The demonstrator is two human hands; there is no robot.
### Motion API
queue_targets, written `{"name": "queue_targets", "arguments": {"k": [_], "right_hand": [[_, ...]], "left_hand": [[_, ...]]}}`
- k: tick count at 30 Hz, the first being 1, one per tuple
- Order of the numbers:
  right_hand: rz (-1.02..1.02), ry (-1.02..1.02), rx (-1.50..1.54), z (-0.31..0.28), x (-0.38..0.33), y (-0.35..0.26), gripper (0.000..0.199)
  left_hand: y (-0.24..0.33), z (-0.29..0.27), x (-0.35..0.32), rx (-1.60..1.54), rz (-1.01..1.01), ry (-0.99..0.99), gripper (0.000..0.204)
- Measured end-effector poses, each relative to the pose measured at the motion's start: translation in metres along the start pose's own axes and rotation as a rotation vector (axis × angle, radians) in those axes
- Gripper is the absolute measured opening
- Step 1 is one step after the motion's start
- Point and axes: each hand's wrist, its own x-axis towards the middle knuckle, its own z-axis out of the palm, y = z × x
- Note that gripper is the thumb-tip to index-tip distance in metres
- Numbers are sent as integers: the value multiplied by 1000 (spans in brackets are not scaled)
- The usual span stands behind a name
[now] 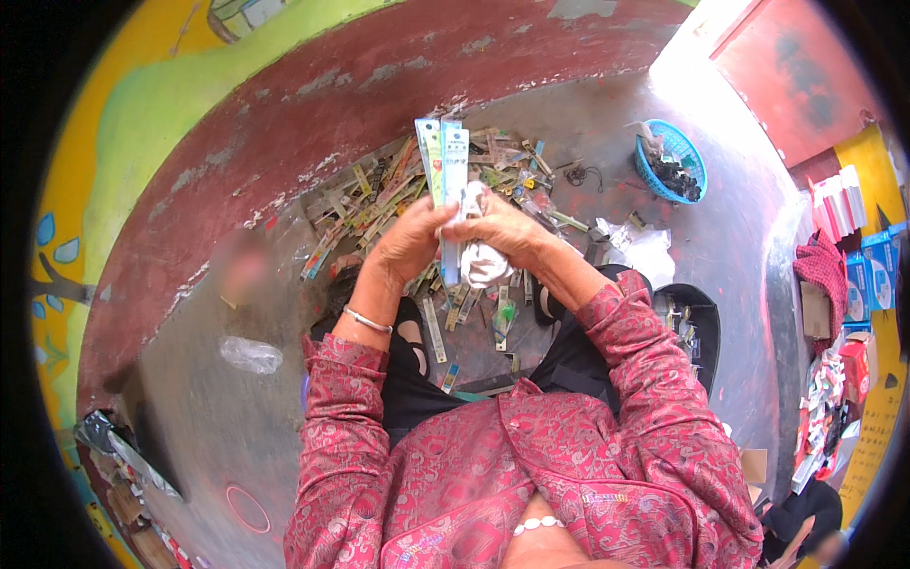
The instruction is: The person wipes barcode strips with a cloth and places them into a plastic bag.
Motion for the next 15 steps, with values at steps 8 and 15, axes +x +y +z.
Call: {"name": "queue_targets", "arguments": {"k": [8,15], "right_hand": [[65,-18,-237,-8,-8,-2,27],[113,-29,-372,-25,-14,-9,25]], "left_hand": [[-1,9,8,-144,50,34,47],[-3,8,14,-209,129,47,41]]}}
